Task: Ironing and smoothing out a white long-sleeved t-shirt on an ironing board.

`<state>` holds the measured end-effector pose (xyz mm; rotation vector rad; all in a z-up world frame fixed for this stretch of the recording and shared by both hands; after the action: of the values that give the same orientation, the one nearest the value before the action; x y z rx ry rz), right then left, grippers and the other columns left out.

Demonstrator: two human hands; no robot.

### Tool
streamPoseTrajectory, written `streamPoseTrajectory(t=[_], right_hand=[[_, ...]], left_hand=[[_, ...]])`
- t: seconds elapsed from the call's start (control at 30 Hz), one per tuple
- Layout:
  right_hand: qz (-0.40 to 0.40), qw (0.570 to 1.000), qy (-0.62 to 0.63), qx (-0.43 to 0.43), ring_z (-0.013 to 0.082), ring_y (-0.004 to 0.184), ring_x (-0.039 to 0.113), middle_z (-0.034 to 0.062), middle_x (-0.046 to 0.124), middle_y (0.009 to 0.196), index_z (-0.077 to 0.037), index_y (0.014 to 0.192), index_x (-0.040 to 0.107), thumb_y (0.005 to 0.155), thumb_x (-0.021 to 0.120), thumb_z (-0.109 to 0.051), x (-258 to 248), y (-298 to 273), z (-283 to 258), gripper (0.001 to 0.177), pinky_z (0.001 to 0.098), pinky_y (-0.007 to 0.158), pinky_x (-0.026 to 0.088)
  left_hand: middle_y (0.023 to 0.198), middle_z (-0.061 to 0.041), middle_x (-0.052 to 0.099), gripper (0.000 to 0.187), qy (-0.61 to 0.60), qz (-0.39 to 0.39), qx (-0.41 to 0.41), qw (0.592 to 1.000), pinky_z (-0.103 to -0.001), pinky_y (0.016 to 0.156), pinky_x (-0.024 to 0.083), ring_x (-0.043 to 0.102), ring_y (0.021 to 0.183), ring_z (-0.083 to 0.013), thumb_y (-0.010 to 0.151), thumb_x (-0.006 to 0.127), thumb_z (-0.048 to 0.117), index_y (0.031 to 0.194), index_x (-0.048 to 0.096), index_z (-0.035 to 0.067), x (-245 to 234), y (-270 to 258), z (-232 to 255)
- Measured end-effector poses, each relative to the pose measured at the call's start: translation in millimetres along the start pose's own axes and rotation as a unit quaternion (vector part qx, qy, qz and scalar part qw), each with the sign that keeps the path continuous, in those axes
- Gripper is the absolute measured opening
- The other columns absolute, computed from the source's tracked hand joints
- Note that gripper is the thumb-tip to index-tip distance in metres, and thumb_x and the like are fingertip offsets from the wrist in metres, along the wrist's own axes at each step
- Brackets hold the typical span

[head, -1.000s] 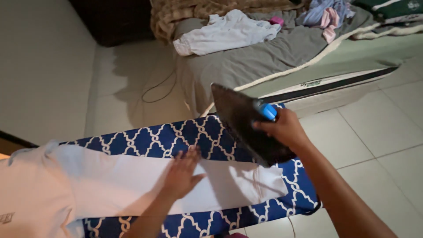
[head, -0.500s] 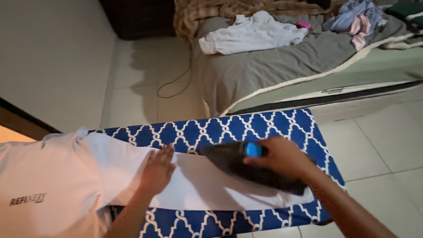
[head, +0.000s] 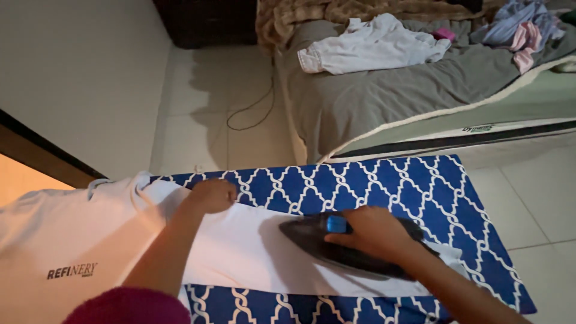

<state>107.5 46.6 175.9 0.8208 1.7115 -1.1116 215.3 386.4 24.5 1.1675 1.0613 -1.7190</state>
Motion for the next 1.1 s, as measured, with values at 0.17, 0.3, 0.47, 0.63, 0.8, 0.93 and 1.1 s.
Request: streamPoseTrajectory(t=[0.17, 0.3, 0.47, 0.63, 0.8, 0.93, 1.1], right_hand=[[-0.022, 1.0, -0.005, -0.011, 0.0376, 0.09, 0.07, 0.0162, 0.074, 0.092, -0.01, 0.091, 0.071, 0.082, 0.066, -0.067, -3, 22, -44, 0.058, 0.0499, 0.081, 0.055], [0.045, 0.996, 0.036, -0.073, 0.041, 0.086, 0.069, 0.0187, 0.073, 0.091, -0.011, 0.099, 0.071, 0.077, 0.071, -0.062, -10, 34, -82, 0.055, 0.0518, 0.076, 0.055], [-0.022, 0.999, 0.017, -0.042, 0.0376, 0.088, 0.07, 0.0168, 0.073, 0.089, -0.009, 0.087, 0.07, 0.081, 0.068, -0.065, -3, 52, -116, 0.057, 0.0497, 0.079, 0.056], [-0.024, 0.999, 0.028, -0.031, 0.0381, 0.086, 0.07, 0.0175, 0.073, 0.087, -0.008, 0.086, 0.069, 0.081, 0.068, -0.065, -2, 67, -141, 0.057, 0.0499, 0.077, 0.056], [0.001, 0.999, 0.024, -0.025, 0.0387, 0.084, 0.07, 0.0185, 0.072, 0.085, -0.006, 0.083, 0.069, 0.083, 0.067, -0.066, -8, 79, -161, 0.06, 0.0506, 0.075, 0.055], [0.088, 0.992, 0.058, -0.069, 0.0405, 0.079, 0.07, 0.0193, 0.072, 0.082, -0.007, 0.086, 0.071, 0.08, 0.069, -0.062, -14, 91, -176, 0.055, 0.0522, 0.069, 0.055], [0.034, 0.998, 0.031, -0.035, 0.0382, 0.079, 0.071, 0.0189, 0.072, 0.082, -0.006, 0.084, 0.072, 0.084, 0.065, -0.066, -12, 112, -200, 0.06, 0.0507, 0.07, 0.056]], left_hand=[[0.11, -0.01, 0.074, 0.027, 0.044, -0.093, -0.026, 0.994, -0.048, 0.092, 0.053, 0.069, 0.106, -0.0351, 0.081, 0.061, 0.031, 0.097, 0.079, 0.018, -6, 5, -62], [0.114, -0.013, 0.075, 0.038, 0.091, -0.177, -0.105, 0.974, -0.044, 0.097, 0.056, 0.071, 0.111, -0.0338, 0.081, 0.06, 0.035, 0.106, 0.078, 0.012, -41, -28, -91], [0.119, -0.01, 0.071, 0.042, 0.054, -0.072, -0.043, 0.995, -0.044, 0.096, 0.052, 0.064, 0.115, -0.0335, 0.074, 0.072, 0.04, 0.111, 0.076, 0.02, -20, -22, -156], [0.11, -0.013, 0.075, 0.037, -0.092, 0.045, -0.02, 0.995, -0.044, 0.089, 0.054, 0.069, 0.103, -0.0369, 0.086, 0.072, 0.043, 0.11, 0.076, 0.017, -19, -33, -192], [0.102, -0.016, 0.077, 0.031, -0.183, 0.134, -0.096, 0.969, -0.044, 0.088, 0.055, 0.07, 0.098, -0.0383, 0.091, 0.069, 0.035, 0.102, 0.076, 0.008, -34, -62, -216], [0.103, -0.017, 0.076, 0.031, -0.182, 0.138, -0.057, 0.972, -0.044, 0.089, 0.054, 0.068, 0.098, -0.0405, 0.088, 0.072, 0.035, 0.101, 0.077, 0.007, -28, -54, -211], [0.094, -0.016, 0.079, 0.033, -0.224, 0.062, -0.072, 0.97, -0.04, 0.08, 0.058, 0.075, 0.088, -0.0307, 0.083, 0.076, 0.036, 0.097, 0.079, 0.007, -14, -45, -220]])
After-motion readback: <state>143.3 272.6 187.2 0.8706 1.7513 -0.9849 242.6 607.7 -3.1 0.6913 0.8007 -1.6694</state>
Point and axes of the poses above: each hand's wrist, its own y-axis towards the middle knuckle, its own x-axis out of the palm, z = x × y, the point moved 8 cm from there along y, towards the middle knuckle
